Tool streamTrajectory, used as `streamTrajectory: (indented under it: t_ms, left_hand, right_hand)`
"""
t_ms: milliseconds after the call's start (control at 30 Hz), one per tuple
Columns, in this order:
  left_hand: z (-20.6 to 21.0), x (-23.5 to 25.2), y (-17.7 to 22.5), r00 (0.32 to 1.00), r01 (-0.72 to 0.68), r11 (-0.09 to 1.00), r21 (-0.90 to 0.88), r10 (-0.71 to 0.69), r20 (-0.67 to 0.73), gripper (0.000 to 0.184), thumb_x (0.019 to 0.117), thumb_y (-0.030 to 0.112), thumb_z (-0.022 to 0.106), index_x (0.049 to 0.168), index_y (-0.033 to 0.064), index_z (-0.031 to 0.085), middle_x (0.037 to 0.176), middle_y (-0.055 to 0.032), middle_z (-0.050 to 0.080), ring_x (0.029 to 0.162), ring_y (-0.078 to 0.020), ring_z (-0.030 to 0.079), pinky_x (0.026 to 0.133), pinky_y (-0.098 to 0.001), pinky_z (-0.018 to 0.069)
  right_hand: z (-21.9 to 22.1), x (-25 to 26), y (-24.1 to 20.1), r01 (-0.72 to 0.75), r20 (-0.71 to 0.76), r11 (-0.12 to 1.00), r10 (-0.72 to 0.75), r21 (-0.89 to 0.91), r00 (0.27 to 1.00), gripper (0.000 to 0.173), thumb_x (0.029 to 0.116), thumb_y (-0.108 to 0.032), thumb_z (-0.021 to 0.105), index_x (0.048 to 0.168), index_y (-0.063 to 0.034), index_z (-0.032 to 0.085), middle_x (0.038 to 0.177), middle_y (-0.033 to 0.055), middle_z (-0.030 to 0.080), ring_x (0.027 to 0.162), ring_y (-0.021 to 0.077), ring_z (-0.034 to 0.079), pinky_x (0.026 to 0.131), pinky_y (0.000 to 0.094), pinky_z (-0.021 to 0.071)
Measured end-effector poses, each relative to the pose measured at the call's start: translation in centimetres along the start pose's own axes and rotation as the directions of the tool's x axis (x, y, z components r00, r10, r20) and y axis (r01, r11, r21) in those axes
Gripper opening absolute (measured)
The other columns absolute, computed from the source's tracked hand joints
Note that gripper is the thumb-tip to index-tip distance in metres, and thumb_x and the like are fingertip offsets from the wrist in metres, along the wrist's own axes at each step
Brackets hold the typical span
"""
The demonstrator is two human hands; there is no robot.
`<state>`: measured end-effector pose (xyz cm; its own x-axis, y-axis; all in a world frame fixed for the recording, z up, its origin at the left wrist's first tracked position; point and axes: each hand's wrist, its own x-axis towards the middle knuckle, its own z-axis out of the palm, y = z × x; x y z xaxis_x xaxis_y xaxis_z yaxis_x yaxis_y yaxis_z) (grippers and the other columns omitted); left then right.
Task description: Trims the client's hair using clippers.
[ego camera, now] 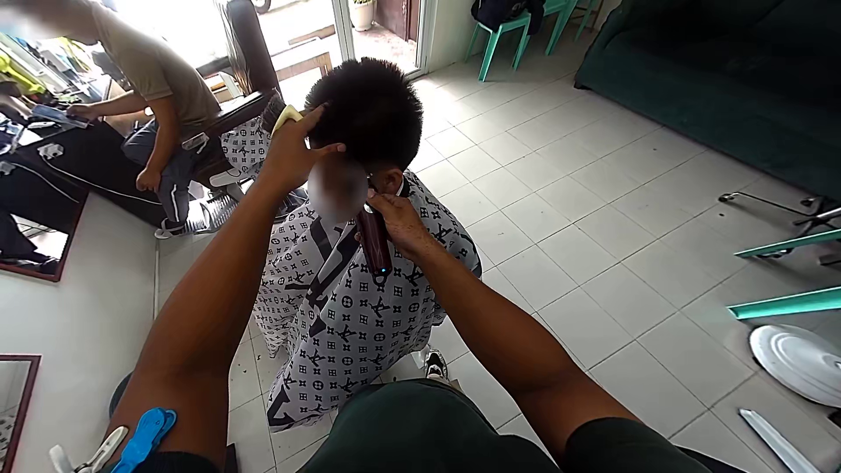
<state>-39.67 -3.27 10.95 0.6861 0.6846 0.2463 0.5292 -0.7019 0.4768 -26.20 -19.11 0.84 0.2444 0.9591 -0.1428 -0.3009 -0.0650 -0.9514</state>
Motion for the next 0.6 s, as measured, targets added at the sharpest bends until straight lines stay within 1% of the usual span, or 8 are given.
streamTrajectory:
  t_ms: [67, 133, 200, 267, 367, 467, 567, 600]
  left_hand:
    - [0.0, 0.0, 0.0, 1.0, -0.001, 1.0, 0.003, 0.001, -0.001, 0.07, 0.0954, 0.039, 0.073, 0.154, 0.0114, 0.046, 0.152, -0.0181, 0.052, 0.143, -0.0336, 0.046, 0.119, -0.0535, 0.0311]
    - [0.0, 0.0, 0.0, 1.0, 0.004, 1.0, -0.002, -0.004, 0.002, 0.07, 0.0955, 0.038, 0.072, 0.155, 0.011, 0.046, 0.151, -0.0188, 0.052, 0.143, -0.0337, 0.046, 0.119, -0.0535, 0.0311]
    - [0.1, 0.0, -0.1, 1.0, 0.007, 1.0, -0.007, -0.007, 0.001, 0.071, 0.0955, 0.039, 0.072, 0.155, 0.0111, 0.046, 0.151, -0.019, 0.052, 0.143, -0.033, 0.046, 0.119, -0.0528, 0.0312]
    - [0.0, 0.1, -0.1, 1.0, 0.003, 1.0, -0.005, -0.003, 0.002, 0.071, 0.0954, 0.038, 0.073, 0.155, 0.0107, 0.046, 0.152, -0.0192, 0.051, 0.144, -0.033, 0.045, 0.12, -0.0526, 0.0308]
    - [0.0, 0.1, -0.1, 1.0, -0.001, 1.0, 0.006, 0.001, 0.004, 0.071, 0.095, 0.039, 0.073, 0.155, 0.0112, 0.046, 0.152, -0.0195, 0.051, 0.143, -0.0341, 0.045, 0.119, -0.0539, 0.0308]
    - [0.1, 0.2, -0.1, 1.0, 0.008, 1.0, 0.009, -0.008, 0.008, 0.072, 0.0951, 0.04, 0.073, 0.155, 0.012, 0.045, 0.153, -0.0187, 0.05, 0.144, -0.0334, 0.045, 0.119, -0.0533, 0.0306]
    - [0.1, 0.2, -0.2, 1.0, 0.01, 1.0, 0.009, -0.01, 0.006, 0.071, 0.0949, 0.04, 0.073, 0.155, 0.0134, 0.046, 0.152, -0.0172, 0.051, 0.143, -0.0326, 0.045, 0.119, -0.0534, 0.0306]
    - [0.1, 0.2, -0.2, 1.0, 0.011, 1.0, 0.008, -0.011, 0.005, 0.071, 0.0948, 0.041, 0.073, 0.155, 0.0137, 0.046, 0.152, -0.017, 0.051, 0.143, -0.0323, 0.045, 0.119, -0.0531, 0.0305]
  right_hand:
    - [-0.1, 0.1, 0.0, -0.014, 0.006, 1.0, 0.014, 0.008, 1.0, 0.043, 0.1104, -0.035, 0.045, 0.113, 0.0052, 0.06, 0.092, 0.0168, 0.069, 0.078, 0.0253, 0.072, 0.073, 0.0425, 0.0632]
    - [-0.1, 0.0, -0.1, 0.015, -0.026, 1.0, -0.015, 0.001, 1.0, 0.041, 0.11, -0.034, 0.046, 0.112, 0.0051, 0.06, 0.092, 0.0167, 0.068, 0.078, 0.0248, 0.072, 0.073, 0.0418, 0.063]
    - [-0.1, 0.0, -0.1, 0.04, -0.039, 0.998, -0.042, -0.046, 0.998, 0.04, 0.1092, -0.033, 0.049, 0.112, 0.0052, 0.059, 0.093, 0.017, 0.068, 0.08, 0.0248, 0.072, 0.075, 0.0421, 0.0626]
    - [-0.4, 0.1, -0.1, 0.02, -0.027, 0.995, -0.023, -0.098, 0.999, 0.042, 0.1081, -0.035, 0.051, 0.113, 0.0056, 0.061, 0.095, 0.0177, 0.069, 0.081, 0.0257, 0.072, 0.076, 0.0431, 0.0624]
    - [-0.7, 0.2, -0.1, 0.03, -0.035, 0.99, -0.036, -0.138, 0.999, 0.042, 0.1076, -0.036, 0.052, 0.109, 0.0046, 0.062, 0.092, 0.0162, 0.069, 0.079, 0.0237, 0.071, 0.074, 0.041, 0.0616]
    - [-0.9, 0.2, -0.3, 0.057, -0.03, 0.985, -0.063, -0.164, 0.998, 0.041, 0.1076, -0.034, 0.052, 0.11, 0.0054, 0.062, 0.092, 0.0164, 0.068, 0.08, 0.0239, 0.071, 0.076, 0.0419, 0.0612]
    - [-1.3, 0.3, -0.3, 0.033, -0.017, 0.986, -0.036, -0.164, 0.999, 0.042, 0.1074, -0.036, 0.053, 0.105, 0.0052, 0.063, 0.088, 0.0155, 0.068, 0.077, 0.0227, 0.07, 0.073, 0.041, 0.0617]
    - [-1.4, 0.4, -0.3, 0.035, -0.02, 0.986, -0.039, -0.166, 0.999, 0.042, 0.1074, -0.036, 0.053, 0.104, 0.0048, 0.062, 0.087, 0.015, 0.068, 0.076, 0.0219, 0.069, 0.073, 0.0403, 0.0606]
